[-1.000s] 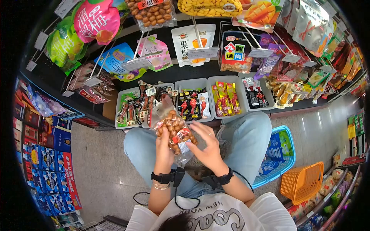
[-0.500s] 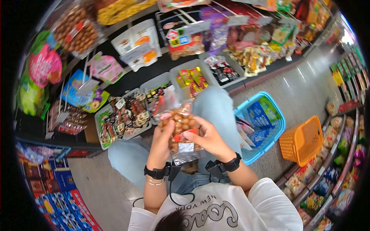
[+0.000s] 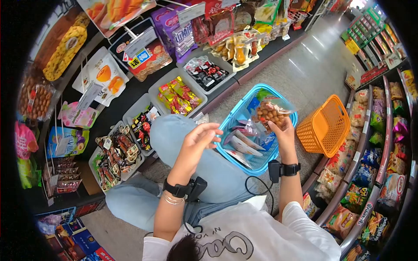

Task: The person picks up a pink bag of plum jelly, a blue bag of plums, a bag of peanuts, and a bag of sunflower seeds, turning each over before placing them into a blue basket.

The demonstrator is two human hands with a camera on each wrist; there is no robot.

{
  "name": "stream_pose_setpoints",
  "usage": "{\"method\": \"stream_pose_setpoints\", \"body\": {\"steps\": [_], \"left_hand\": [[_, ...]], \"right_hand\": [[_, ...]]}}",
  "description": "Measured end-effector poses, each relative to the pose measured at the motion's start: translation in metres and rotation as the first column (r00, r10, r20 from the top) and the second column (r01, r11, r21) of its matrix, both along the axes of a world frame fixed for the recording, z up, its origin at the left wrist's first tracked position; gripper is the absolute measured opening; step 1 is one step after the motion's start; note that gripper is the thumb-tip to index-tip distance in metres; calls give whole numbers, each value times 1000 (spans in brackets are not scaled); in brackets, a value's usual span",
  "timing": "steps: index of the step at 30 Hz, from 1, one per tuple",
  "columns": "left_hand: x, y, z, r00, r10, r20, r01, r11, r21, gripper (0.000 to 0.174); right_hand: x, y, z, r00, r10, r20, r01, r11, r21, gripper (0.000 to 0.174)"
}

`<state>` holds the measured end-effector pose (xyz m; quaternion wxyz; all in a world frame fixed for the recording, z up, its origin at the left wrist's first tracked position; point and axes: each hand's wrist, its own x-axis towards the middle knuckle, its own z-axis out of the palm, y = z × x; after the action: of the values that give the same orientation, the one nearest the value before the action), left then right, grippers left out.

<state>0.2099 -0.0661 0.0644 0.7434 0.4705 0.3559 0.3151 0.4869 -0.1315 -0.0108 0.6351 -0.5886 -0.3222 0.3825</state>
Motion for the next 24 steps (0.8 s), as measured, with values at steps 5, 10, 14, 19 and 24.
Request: {"method": "stream_pose_setpoints", "body": {"steps": [5, 10, 14, 19, 24], "left_hand": [[4, 11, -12, 999, 32, -37, -34, 998, -49, 27], [14, 25, -17, 997, 64, -37, -67, 995, -76, 26], [21, 34, -20, 997, 74, -36, -77, 993, -91, 26], [24, 41, -24, 995, 81, -52, -85, 992, -94, 26], [22, 45, -30, 992, 110, -57, -115, 988, -103, 26]], "right_hand": [[45, 34, -96, 966, 15, 258, 9, 996, -92, 39], [72, 73, -177, 867, 44, 496, 51, 983, -175, 35], [86, 87, -239, 858, 71, 509, 75, 962, -262, 32], [89, 92, -302, 943, 0, 334, 72, 977, -203, 32], [92, 95, -361, 889, 99, 447, 51, 949, -310, 32]]}}
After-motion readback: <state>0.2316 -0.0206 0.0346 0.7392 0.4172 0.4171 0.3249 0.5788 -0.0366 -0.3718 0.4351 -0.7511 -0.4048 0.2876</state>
